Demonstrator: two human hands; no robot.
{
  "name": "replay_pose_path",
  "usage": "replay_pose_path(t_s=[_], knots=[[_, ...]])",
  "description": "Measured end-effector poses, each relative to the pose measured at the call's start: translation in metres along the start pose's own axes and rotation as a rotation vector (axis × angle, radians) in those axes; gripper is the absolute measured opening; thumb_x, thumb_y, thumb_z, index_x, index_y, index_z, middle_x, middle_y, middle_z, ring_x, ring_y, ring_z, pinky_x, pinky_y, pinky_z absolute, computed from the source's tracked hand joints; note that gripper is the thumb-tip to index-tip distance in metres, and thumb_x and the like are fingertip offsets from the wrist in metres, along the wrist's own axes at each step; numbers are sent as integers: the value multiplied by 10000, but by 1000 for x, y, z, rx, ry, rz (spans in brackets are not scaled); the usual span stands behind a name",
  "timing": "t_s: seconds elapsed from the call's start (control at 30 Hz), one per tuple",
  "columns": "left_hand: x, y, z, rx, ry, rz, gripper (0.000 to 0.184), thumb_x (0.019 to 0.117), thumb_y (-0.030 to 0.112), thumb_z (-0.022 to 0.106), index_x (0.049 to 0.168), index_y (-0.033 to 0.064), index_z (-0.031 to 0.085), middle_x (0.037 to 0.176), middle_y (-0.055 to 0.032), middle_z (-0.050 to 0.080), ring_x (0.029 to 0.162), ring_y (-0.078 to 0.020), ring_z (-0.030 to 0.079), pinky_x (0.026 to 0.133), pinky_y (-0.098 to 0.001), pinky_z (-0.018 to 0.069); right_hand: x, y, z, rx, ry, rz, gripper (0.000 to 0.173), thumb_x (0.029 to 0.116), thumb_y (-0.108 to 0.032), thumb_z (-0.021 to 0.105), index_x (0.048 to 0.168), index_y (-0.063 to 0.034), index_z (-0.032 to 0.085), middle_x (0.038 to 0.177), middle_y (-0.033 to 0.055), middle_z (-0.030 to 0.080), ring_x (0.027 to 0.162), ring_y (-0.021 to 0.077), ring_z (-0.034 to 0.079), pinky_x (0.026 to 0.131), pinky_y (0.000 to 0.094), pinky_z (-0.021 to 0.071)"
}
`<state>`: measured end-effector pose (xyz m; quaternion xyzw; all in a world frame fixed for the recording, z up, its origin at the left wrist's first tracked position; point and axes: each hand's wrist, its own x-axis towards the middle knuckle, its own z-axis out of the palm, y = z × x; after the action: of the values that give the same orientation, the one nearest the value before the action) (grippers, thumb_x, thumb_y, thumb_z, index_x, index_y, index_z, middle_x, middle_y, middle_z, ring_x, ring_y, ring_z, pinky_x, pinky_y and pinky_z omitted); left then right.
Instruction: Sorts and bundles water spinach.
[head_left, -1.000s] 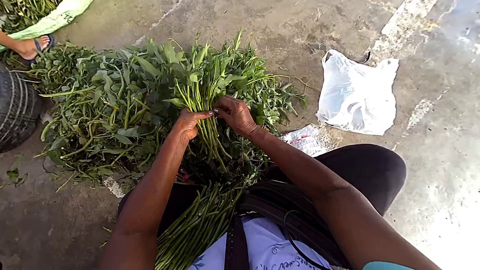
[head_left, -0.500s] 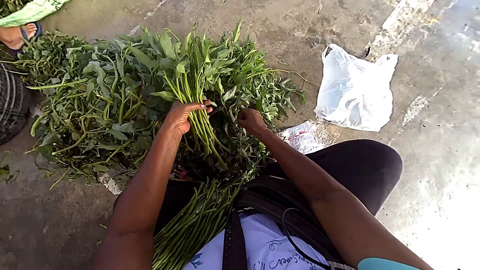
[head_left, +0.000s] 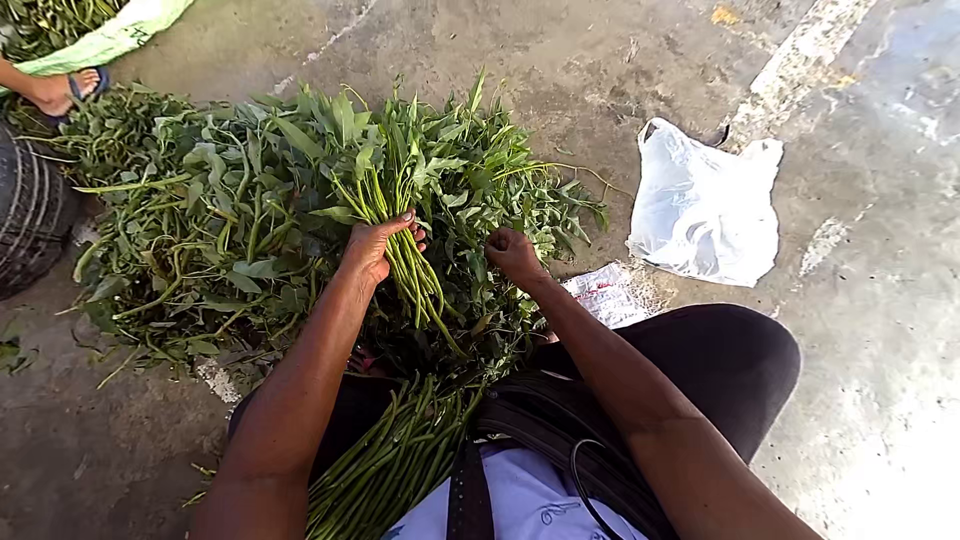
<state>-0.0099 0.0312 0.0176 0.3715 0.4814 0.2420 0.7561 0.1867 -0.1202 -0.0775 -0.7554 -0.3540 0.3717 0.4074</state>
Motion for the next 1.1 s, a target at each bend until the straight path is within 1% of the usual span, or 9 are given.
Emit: replay_pose_path(t_s=[0.17,0.3,0.43,0.7,0.77,0.83,0.9,0.97,1.1], knots=[[5,-4,-5,-28,109,142,230,917,-65,675,1129,-1,616,924,-117,716,727,-219,711,643,-366,628,-12,-22,16,337,297,-279,130,890,-19,725,924,-2,600,797,38,676,680,68,646,666,254,568],[6,-5,-7,-34,65,129,252,904,-85,676,1131,5,612,964,-113,716,745,-198,700,660,-348,617,-26,-40,35,603,178,-376,145,893,28,687,922,-68,583,849,19,703,735,99,682,703,289,600],[-1,-15,1,-39,-33,165,267,934,-84,629,1186,-2,601,1017,-105,710,833,-198,703,747,-357,617,-48,-58,56,364,100,-406,145,924,13,703,1009,-32,594,842,89,679,631,135,640,582,283,571],[-1,-21,5,164,20,353,480,802,-82,800,1229,-44,585,1126,-101,688,1042,-119,668,951,-295,560,-37,-55,62,185,17,-536,119,889,27,721,941,8,616,811,96,640,638,119,604,594,266,543],[-1,-21,7,217,66,366,507,796,-79,805,1246,-53,572,1152,-127,672,1058,-123,659,953,-298,553,-38,-55,64,266,-10,-427,168,923,-23,703,1046,7,594,850,83,647,670,103,613,628,263,543],[-3,-22,9,238,87,395,539,793,-87,800,1271,-54,554,1173,-136,665,1073,-128,655,966,-303,551,-40,-62,65,348,-49,-279,497,944,-224,696,1357,-23,506,1098,120,656,875,153,659,764,317,565],[-3,-26,12,241,110,434,502,779,-96,801,1228,-55,581,1122,-133,685,1030,-132,670,937,-315,564,-32,-72,73,417,-59,-214,787,894,-365,717,1518,-11,393,1300,167,606,1101,191,632,936,351,538],[-4,-30,13,245,107,463,443,786,-104,781,1186,-48,598,1066,-113,694,984,-120,676,904,-311,573,-23,-86,83,517,-29,-158,746,917,-327,716,1504,9,401,1353,183,589,1201,177,600,1034,338,495],[-3,-25,11,239,88,428,490,801,-102,778,1243,-50,572,1145,-122,677,1058,-122,663,958,-297,554,-2,-91,100,482,250,-234,295,1062,-258,552,1169,8,623,941,88,653,866,100,632,831,301,527]])
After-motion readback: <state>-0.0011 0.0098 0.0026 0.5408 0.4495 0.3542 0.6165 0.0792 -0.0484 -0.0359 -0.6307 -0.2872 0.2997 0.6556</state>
